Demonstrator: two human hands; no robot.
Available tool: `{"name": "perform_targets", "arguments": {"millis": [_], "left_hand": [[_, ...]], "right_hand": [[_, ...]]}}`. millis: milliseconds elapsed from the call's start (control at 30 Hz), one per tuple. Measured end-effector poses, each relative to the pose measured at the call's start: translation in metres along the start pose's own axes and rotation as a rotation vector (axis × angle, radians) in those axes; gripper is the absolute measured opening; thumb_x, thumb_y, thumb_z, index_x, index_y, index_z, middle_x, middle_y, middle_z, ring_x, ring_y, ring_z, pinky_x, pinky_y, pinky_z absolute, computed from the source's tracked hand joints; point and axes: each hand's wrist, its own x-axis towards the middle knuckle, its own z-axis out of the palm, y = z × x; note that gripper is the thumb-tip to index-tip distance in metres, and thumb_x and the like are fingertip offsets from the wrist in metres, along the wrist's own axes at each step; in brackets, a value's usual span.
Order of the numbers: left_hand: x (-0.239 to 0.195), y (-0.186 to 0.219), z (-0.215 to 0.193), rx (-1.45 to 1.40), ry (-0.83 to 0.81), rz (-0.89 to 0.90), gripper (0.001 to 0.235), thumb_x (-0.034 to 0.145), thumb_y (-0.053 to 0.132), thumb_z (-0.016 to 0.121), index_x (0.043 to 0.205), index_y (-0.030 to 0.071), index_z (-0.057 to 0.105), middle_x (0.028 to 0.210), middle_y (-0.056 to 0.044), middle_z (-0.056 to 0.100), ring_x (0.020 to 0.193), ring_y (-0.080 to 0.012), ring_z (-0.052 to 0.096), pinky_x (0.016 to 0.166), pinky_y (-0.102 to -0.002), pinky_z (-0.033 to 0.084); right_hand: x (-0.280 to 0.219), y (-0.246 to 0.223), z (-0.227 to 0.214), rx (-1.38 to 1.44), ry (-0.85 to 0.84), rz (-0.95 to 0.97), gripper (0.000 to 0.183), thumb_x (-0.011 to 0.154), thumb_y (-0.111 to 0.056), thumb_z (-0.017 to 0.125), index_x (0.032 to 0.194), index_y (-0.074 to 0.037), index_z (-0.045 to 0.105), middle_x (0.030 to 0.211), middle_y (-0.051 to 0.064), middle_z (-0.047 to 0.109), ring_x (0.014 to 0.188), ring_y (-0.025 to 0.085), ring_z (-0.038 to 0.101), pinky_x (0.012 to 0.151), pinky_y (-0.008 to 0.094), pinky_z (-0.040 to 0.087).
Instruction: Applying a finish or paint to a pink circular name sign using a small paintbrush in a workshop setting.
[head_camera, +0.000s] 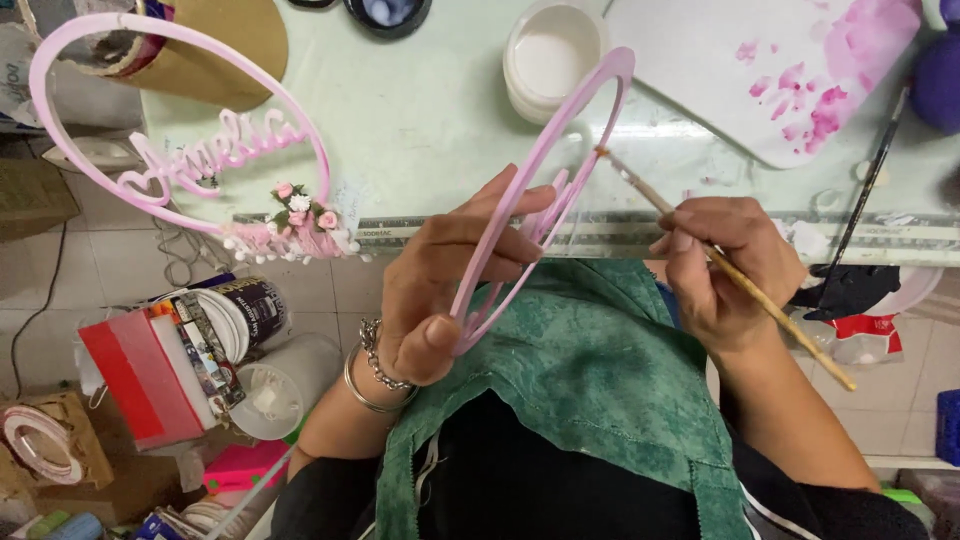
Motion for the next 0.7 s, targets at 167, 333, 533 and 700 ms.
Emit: {"name": "perform_targets", "arguments": {"millis": [167, 333, 533, 700], "left_hand": [[0.000, 0.003, -0.001, 0.045, -0.041, -0.033, 0.041, 0.102, 0.043, 0.031, 0.101, 0.006, 0.048, 0.101, -0.010, 0.053, 0.117, -0.0365, 0.051, 0.113, -0.064, 0.032], [0.001, 0.005, -0.001, 0.075, -0.094, -0.046, 0.039, 0.103, 0.042, 0.028, 0.105, 0.008, 0.046, 0.105, -0.010, 0.052, 0.119, -0.0371, 0.050, 0.114, -0.066, 0.031], [0.002, 0.007, 0.000, 0.061, -0.092, -0.077, 0.039, 0.103, 0.043, 0.029, 0.106, 0.008, 0.047, 0.108, -0.008, 0.052, 0.122, -0.0373, 0.049, 0.117, -0.066, 0.030], [0.004, 0.008, 0.002, 0.099, -0.123, -0.072, 0.038, 0.103, 0.042, 0.026, 0.106, 0.010, 0.046, 0.107, -0.009, 0.052, 0.124, -0.0356, 0.047, 0.116, -0.068, 0.028]], "right_hand": [[-0.004, 0.008, -0.002, 0.074, 0.055, -0.088, 0.003, 0.092, 0.005, 0.047, 0.092, 0.008, 0.045, 0.078, 0.028, 0.053, 0.053, 0.029, 0.058, 0.049, 0.033, 0.049], [-0.007, 0.019, -0.005, 0.083, 0.017, -0.162, 0.003, 0.093, 0.004, 0.049, 0.096, 0.004, 0.048, 0.073, 0.021, 0.057, 0.058, 0.023, 0.061, 0.050, 0.029, 0.052], [-0.014, 0.014, -0.001, -0.147, -0.082, -0.088, 0.011, 0.090, 0.001, 0.052, 0.083, 0.011, 0.054, 0.071, 0.020, 0.061, 0.067, 0.029, 0.061, 0.054, 0.031, 0.048], [-0.006, 0.011, -0.003, 0.090, 0.035, -0.080, 0.003, 0.092, 0.007, 0.045, 0.089, 0.009, 0.045, 0.071, 0.023, 0.057, 0.056, 0.027, 0.060, 0.052, 0.032, 0.049]]}}
